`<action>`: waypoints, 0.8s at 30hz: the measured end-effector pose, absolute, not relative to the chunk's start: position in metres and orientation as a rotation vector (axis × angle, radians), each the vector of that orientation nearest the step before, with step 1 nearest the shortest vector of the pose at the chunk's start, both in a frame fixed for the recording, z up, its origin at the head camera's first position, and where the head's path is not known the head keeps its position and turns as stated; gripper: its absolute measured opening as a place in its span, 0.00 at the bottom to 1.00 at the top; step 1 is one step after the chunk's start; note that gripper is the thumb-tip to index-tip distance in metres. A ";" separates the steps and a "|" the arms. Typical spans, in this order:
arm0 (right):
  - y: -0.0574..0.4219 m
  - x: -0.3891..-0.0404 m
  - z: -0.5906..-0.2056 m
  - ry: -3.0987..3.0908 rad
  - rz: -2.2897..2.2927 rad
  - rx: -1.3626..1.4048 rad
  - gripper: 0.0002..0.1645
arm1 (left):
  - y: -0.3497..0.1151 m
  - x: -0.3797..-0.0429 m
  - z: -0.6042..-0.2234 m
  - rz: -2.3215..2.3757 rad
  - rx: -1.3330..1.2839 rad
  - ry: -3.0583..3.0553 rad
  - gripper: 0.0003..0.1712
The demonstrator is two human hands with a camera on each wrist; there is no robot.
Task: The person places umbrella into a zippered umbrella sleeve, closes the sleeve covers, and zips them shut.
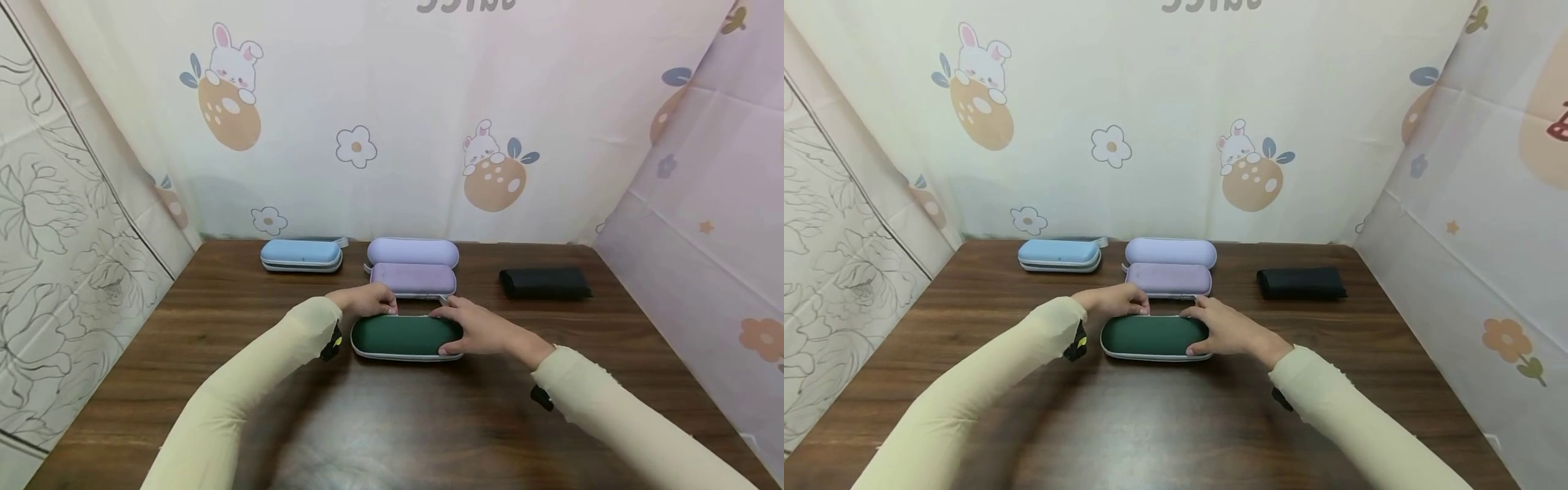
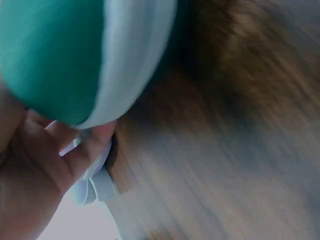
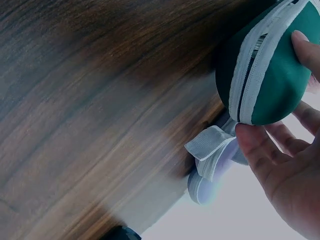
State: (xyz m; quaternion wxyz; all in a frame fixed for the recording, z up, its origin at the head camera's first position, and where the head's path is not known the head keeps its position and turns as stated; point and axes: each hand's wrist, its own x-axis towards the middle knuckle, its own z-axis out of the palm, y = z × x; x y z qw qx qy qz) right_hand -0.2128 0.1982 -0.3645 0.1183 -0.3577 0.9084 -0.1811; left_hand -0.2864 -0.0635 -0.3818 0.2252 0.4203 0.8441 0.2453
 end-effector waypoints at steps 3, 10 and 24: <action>0.197 -0.211 -0.364 2.685 -0.469 -1.074 0.37 | -0.065 -0.282 -0.384 0.593 1.218 2.433 0.14; 0.195 -0.206 -0.363 2.778 -0.389 -1.137 0.36 | -0.090 -0.272 -0.384 0.383 1.256 2.661 0.14; 0.181 -0.179 -0.366 2.919 -0.467 -0.915 0.34 | -0.128 -0.204 -0.400 0.301 1.072 3.065 0.09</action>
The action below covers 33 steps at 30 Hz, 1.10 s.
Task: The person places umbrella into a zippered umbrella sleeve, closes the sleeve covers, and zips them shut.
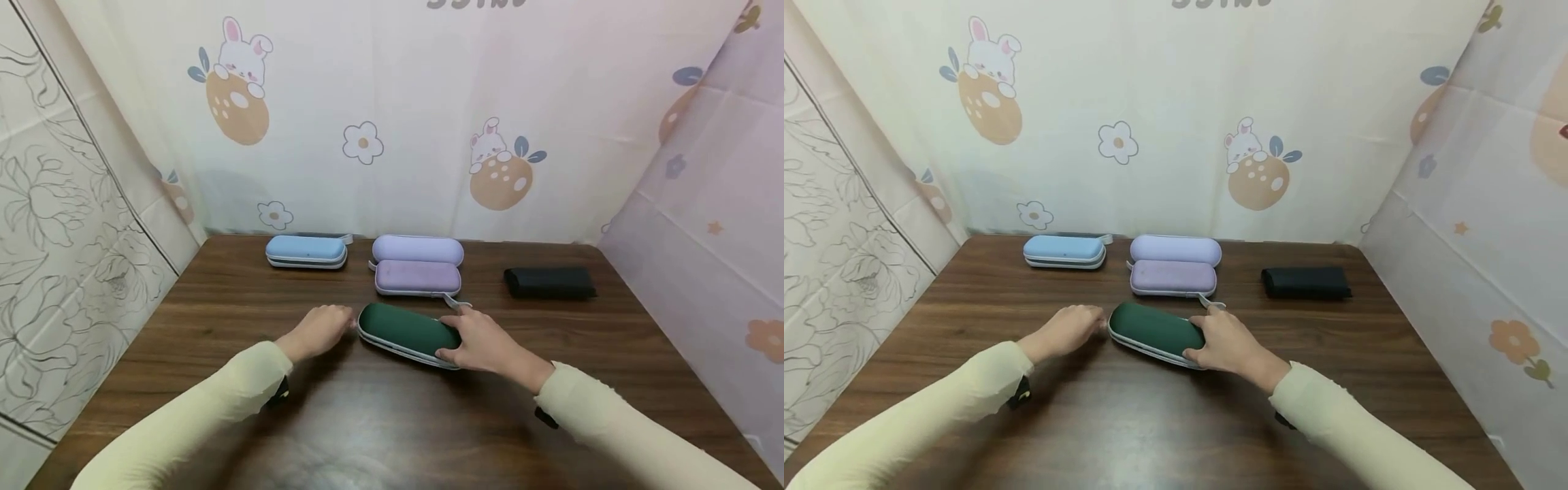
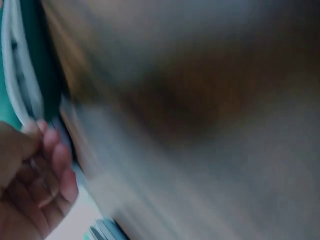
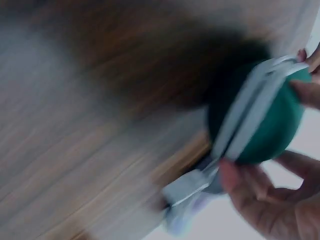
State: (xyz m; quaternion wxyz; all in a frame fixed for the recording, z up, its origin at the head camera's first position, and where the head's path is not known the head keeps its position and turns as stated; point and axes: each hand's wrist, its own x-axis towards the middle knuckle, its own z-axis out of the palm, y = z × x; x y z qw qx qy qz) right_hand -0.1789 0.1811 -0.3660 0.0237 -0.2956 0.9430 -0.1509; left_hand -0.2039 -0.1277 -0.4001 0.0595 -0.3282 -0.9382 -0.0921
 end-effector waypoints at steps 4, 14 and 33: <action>0.167 -0.161 -0.363 2.993 -0.391 -0.844 0.37 | -0.125 -0.187 -0.402 -0.292 -0.939 -2.806 0.12; 0.144 -0.144 -0.340 2.858 -0.204 -0.885 0.24 | -0.110 -0.199 -0.402 -0.370 -0.883 -2.820 0.12; 0.137 -0.200 -0.339 2.274 0.262 -2.186 0.40 | -0.093 -0.214 -0.396 -0.266 -1.099 -2.830 0.04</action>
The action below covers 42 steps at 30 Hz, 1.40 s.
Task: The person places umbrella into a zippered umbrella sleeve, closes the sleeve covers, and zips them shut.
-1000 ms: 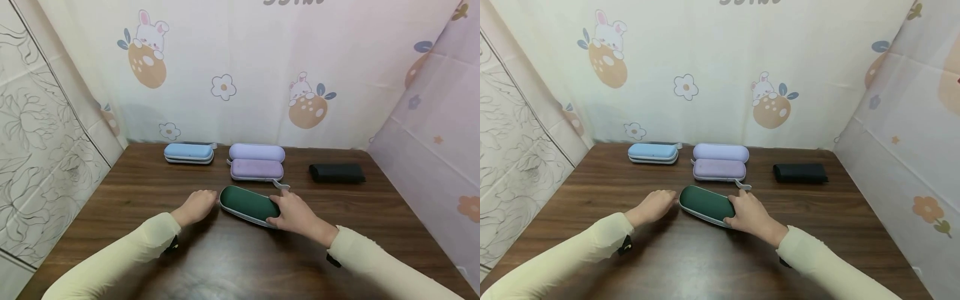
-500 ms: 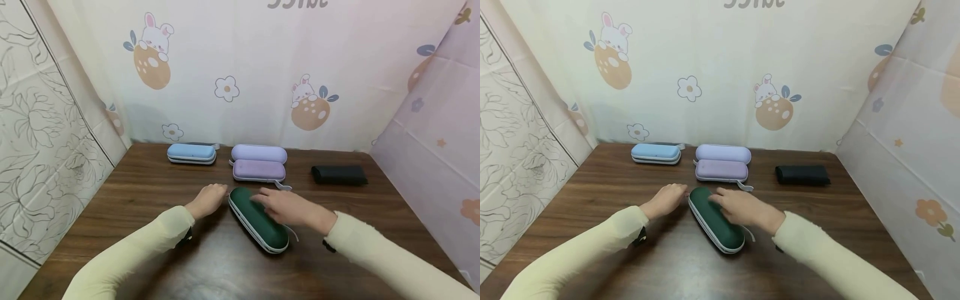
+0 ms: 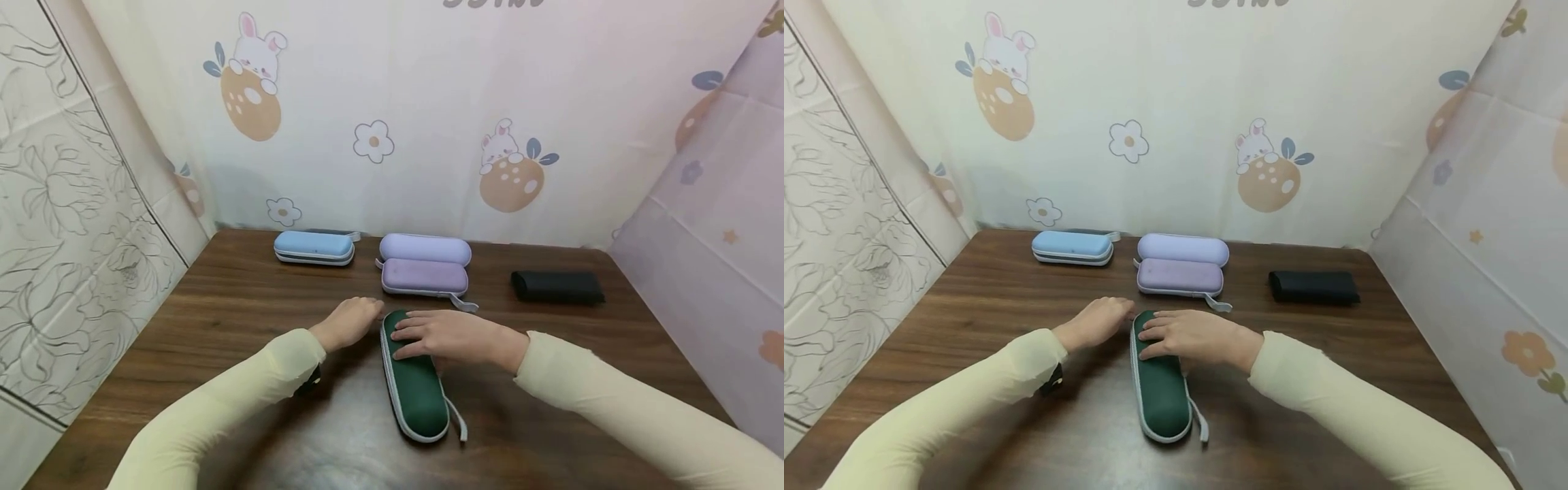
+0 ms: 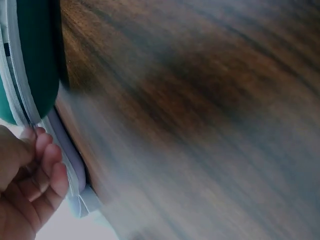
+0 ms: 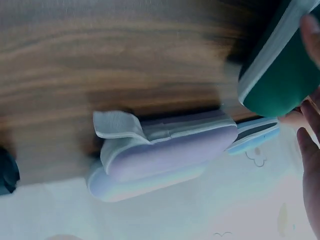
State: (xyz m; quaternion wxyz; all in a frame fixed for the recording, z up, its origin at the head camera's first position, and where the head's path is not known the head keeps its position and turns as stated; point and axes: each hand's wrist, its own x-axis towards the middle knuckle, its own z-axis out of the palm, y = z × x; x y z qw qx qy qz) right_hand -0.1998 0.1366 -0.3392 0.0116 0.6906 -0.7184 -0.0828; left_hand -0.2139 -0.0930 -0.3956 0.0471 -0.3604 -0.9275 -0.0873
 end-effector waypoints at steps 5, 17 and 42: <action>0.129 -0.196 -0.334 -2.295 -0.326 2.126 0.42 | -0.092 -0.208 -0.397 -0.223 -1.222 -2.816 0.05; 0.151 -0.196 -0.347 -2.425 -0.273 1.745 0.36 | -0.108 -0.184 -0.398 -0.213 -1.487 -2.690 0.08; 0.149 -0.150 -0.358 -2.663 -0.151 1.095 0.34 | -0.092 -0.149 -0.400 -0.340 -1.266 -2.555 0.08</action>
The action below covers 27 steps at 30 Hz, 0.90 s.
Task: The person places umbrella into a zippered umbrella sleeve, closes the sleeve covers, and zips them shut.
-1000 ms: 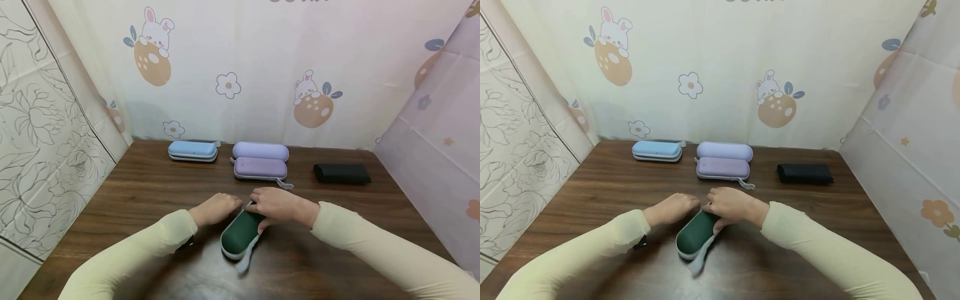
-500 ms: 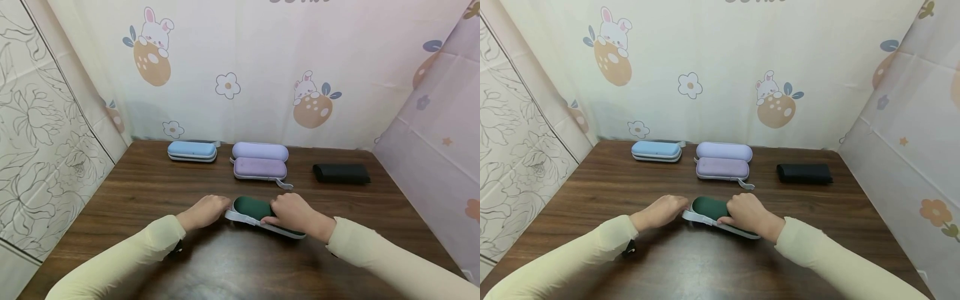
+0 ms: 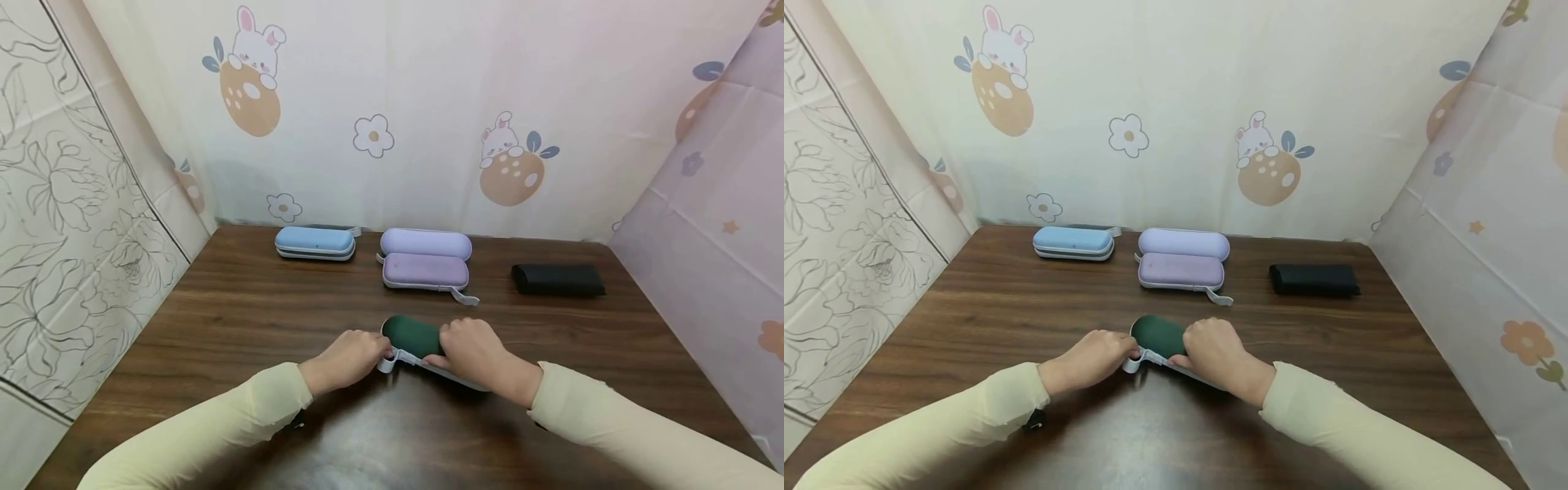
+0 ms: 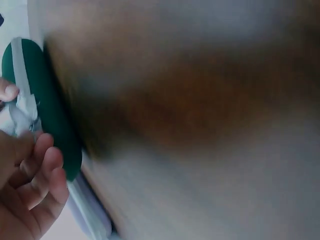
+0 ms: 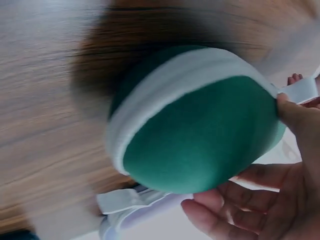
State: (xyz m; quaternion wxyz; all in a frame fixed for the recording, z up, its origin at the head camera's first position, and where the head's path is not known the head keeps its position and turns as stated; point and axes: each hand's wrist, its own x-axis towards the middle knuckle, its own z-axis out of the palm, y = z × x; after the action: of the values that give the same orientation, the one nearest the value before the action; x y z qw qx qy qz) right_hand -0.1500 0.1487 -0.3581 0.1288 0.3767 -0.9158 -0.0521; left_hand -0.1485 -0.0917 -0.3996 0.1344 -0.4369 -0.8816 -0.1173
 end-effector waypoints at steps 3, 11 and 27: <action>0.156 -0.151 -0.361 -2.718 -0.171 1.060 0.33 | -0.097 -0.156 -0.396 -0.359 -1.259 -2.620 0.08; 0.198 -0.144 -0.363 -3.148 0.202 1.027 0.49 | -0.108 -0.183 -0.387 -1.035 -1.192 -2.918 0.21; 0.229 -0.164 -0.372 -2.948 0.802 1.076 0.43 | -0.103 -0.198 -0.392 -1.326 -1.235 -2.867 0.37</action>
State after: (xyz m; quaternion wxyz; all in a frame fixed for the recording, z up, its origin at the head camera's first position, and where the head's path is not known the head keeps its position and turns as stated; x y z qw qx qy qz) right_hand -0.1642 0.2295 -0.3721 -0.0489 0.3317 -0.9091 0.2474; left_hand -0.1979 -0.1030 -0.3923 -0.1248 -0.3614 -0.8387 -0.3878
